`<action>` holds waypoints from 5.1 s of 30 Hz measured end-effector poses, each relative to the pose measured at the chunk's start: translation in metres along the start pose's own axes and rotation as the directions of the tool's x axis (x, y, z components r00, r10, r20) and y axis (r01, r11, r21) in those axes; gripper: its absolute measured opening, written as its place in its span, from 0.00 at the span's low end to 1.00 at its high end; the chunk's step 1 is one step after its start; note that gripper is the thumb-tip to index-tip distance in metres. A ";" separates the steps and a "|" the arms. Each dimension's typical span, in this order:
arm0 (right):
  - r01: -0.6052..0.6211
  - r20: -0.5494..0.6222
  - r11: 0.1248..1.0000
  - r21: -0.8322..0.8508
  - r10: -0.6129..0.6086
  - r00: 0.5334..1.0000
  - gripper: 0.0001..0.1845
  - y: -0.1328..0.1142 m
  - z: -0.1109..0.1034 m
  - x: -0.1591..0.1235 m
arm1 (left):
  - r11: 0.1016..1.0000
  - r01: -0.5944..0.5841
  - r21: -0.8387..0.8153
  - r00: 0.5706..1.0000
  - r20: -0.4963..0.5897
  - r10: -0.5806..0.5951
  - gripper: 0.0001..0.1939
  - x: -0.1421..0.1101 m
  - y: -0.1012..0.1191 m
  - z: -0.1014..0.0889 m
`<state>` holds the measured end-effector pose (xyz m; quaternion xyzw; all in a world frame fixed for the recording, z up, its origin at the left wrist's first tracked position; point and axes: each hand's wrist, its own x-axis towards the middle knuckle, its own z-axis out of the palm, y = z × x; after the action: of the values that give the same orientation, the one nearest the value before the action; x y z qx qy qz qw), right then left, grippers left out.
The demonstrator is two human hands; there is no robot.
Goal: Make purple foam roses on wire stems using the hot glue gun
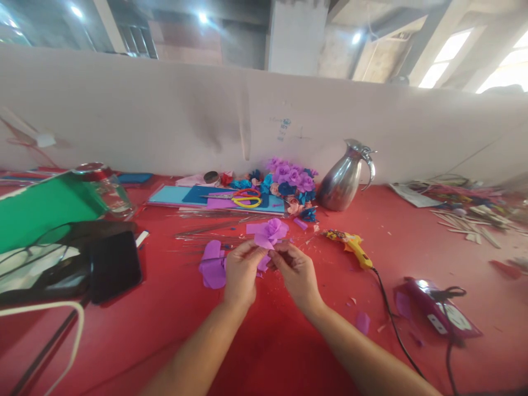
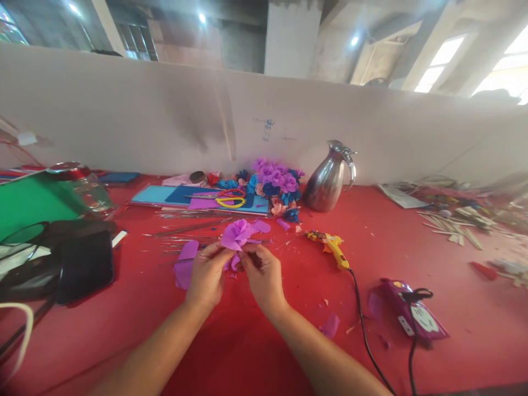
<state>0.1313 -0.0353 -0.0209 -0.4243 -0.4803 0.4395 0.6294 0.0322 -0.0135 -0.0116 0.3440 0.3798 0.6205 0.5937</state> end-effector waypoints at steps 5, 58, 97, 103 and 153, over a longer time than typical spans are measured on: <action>-0.012 -0.009 1.000 0.010 0.012 1.000 0.05 0.003 0.002 -0.003 | 0.990 -0.109 0.090 0.992 -0.057 0.115 0.05 -0.003 0.003 0.000; -0.041 -0.031 0.998 -0.056 0.039 0.999 0.07 0.004 0.001 -0.003 | 0.681 -0.488 0.546 0.834 0.059 0.549 0.02 -0.009 0.015 -0.009; 0.018 -0.042 0.999 -0.039 -0.020 0.999 0.05 0.007 0.008 -0.008 | 0.833 -0.375 0.407 0.919 0.047 0.391 0.07 -0.014 0.006 -0.004; 0.026 -0.013 0.999 -0.026 -0.027 1.000 0.04 0.006 0.007 -0.008 | 0.826 -0.384 0.412 0.917 0.066 0.394 0.08 -0.012 0.001 -0.005; 0.049 -0.071 0.978 -0.204 -0.065 0.995 0.05 0.001 -0.001 -0.002 | 0.930 -0.148 0.335 0.981 0.170 0.094 0.09 -0.001 0.002 -0.006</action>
<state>0.1321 -0.0366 -0.0230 -0.4885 -0.5096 0.3536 0.6137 0.0265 -0.0150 -0.0126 0.5120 0.4149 0.5515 0.5114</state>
